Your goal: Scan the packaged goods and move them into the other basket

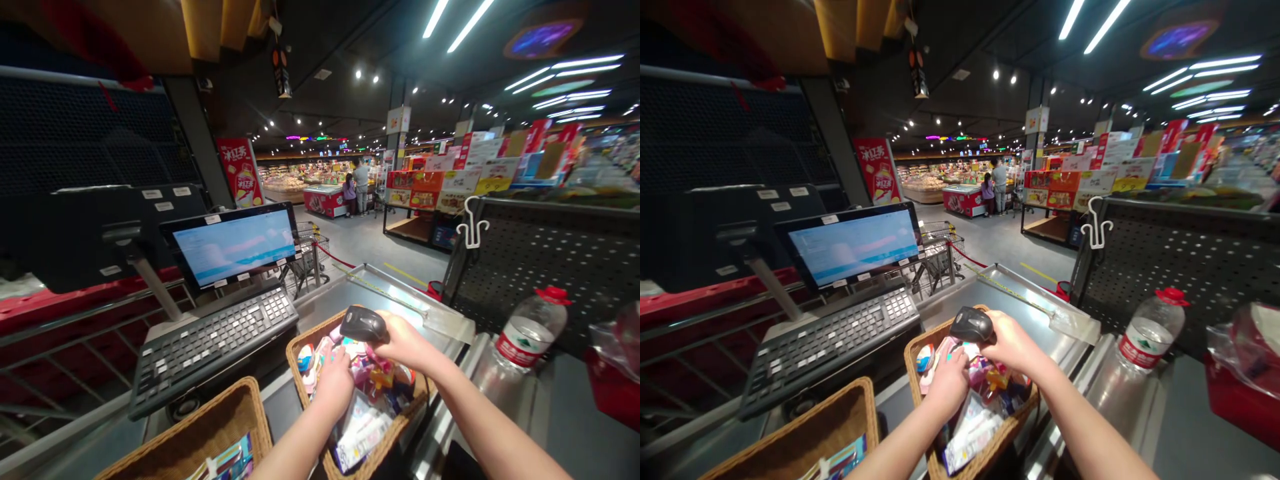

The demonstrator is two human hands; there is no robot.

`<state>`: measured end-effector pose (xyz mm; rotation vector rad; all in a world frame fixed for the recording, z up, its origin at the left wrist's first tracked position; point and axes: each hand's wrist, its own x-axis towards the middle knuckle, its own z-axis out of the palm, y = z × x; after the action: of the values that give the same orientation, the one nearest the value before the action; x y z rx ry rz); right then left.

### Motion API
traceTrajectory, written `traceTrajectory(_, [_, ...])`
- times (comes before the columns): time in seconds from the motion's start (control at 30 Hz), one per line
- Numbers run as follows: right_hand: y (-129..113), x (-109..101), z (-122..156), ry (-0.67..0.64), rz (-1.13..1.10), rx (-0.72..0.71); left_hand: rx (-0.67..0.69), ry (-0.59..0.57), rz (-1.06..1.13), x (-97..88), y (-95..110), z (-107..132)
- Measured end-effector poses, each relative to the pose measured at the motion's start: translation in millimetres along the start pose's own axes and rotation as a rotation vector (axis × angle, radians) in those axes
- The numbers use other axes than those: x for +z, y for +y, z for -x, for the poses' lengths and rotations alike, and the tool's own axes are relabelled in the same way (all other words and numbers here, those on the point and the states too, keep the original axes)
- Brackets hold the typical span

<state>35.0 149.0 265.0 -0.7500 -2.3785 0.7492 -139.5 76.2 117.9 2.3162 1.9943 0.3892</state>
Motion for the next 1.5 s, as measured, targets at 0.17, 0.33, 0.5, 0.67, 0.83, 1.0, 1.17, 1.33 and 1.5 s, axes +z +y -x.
traceTrajectory(0.17, [1.7,-1.3,-2.6,0.009,-0.011,-0.025,-0.061,0.005,-0.034,-10.7,-3.1,-0.1])
traceTrajectory(0.33, [-3.0,-0.6,-4.2,0.007,-0.025,-0.052,0.054,0.053,-0.075,-51.0,-25.3,13.4])
traceTrajectory(0.5, [-9.5,4.6,-5.3,0.024,-0.024,-0.040,0.045,0.145,-0.142,-83.2,-49.6,34.7])
traceTrajectory(0.67, [-11.9,11.1,-5.9,0.081,0.018,-0.013,0.028,0.243,-0.219,-111.2,-62.3,53.5])
traceTrajectory(0.83, [-16.9,16.9,-9.7,0.097,0.024,0.003,-0.016,0.339,-0.294,-135.8,-69.7,65.6])
traceTrajectory(1.0, [-30.4,21.3,-11.4,0.102,0.017,-0.015,-0.045,0.414,-0.387,-156.9,-75.9,72.8])
traceTrajectory(1.17, [-45.1,30.1,-19.2,0.102,-0.007,-0.074,-0.088,0.437,-0.453,-175.2,-84.8,80.2])
traceTrajectory(1.33, [-62.2,43.6,-35.4,0.093,0.005,-0.076,-0.125,0.469,-0.478,-187.0,-96.1,92.4])
traceTrajectory(1.5, [-73.4,60.0,-43.3,0.065,0.016,-0.072,-0.167,0.462,-0.541,-192.2,-103.9,108.5])
